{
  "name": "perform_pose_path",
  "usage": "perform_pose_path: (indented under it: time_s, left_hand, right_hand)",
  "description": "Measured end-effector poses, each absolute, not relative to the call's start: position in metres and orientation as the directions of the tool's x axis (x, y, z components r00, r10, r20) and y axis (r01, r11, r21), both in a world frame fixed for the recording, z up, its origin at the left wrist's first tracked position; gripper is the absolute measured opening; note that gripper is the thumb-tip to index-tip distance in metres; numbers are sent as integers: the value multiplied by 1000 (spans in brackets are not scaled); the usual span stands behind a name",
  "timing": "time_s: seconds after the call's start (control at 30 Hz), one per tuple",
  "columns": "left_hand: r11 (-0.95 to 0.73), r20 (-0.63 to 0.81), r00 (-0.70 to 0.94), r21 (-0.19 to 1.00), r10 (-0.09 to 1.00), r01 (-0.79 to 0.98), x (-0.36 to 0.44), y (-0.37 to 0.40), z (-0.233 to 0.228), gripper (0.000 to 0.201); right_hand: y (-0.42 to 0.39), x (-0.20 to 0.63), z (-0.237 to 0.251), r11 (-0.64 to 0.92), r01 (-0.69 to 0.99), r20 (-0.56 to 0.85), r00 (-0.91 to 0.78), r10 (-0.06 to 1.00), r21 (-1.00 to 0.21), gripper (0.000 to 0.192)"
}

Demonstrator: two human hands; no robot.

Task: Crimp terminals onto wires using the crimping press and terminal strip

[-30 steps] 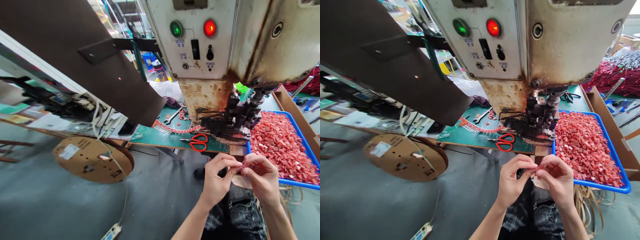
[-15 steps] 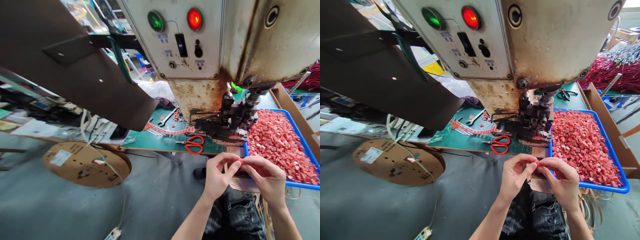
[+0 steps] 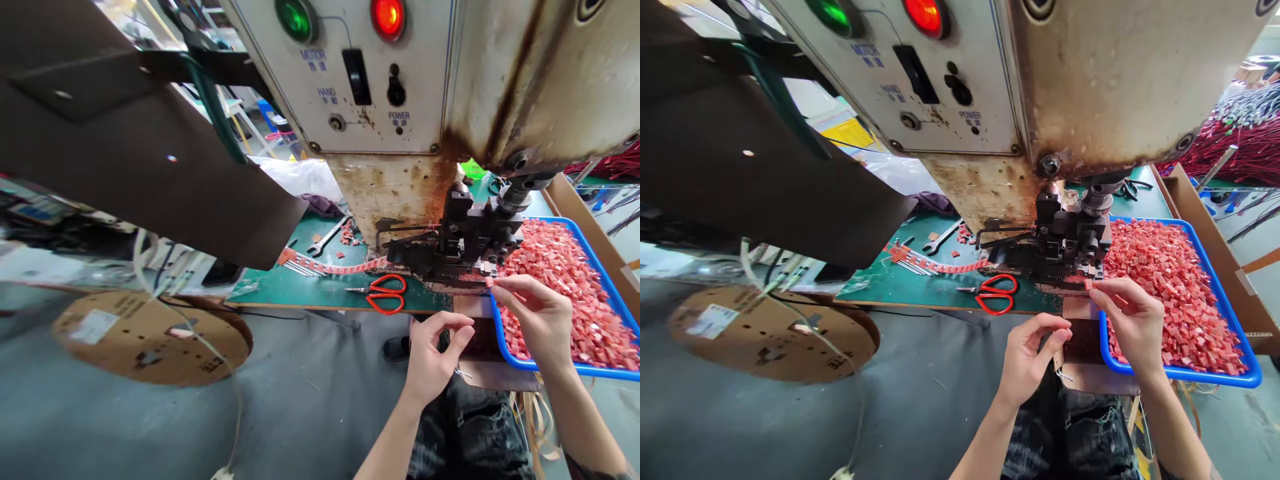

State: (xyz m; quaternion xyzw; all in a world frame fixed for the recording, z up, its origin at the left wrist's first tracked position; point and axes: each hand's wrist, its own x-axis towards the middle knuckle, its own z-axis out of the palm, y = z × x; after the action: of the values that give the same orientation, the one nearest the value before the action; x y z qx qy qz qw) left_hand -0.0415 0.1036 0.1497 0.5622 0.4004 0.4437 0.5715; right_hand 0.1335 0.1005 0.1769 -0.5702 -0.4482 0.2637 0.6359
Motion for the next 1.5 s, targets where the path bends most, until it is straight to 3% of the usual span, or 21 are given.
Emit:
perform_pose_path:
  time_s: [0.23, 0.43, 0.9, 1.5]
  left_hand:
    - [-58, 54, 280, 998, 958, 9, -46, 99, 142, 27]
    - [-72, 75, 289, 997, 954, -21, -45, 100, 142, 27]
    - [-75, 66, 290, 997, 955, 19, -43, 100, 142, 27]
    - [-76, 72, 287, 997, 955, 3, -42, 99, 142, 32]
  right_hand:
    - [127, 132, 179, 137, 125, 181, 478, 860, -983, 20]
    - [134, 134, 183, 85, 246, 194, 462, 865, -966, 33]
    - [137, 126, 171, 210, 300, 339, 490, 803, -931, 25]
    - [138, 123, 167, 175, 389, 369, 505, 780, -904, 31]
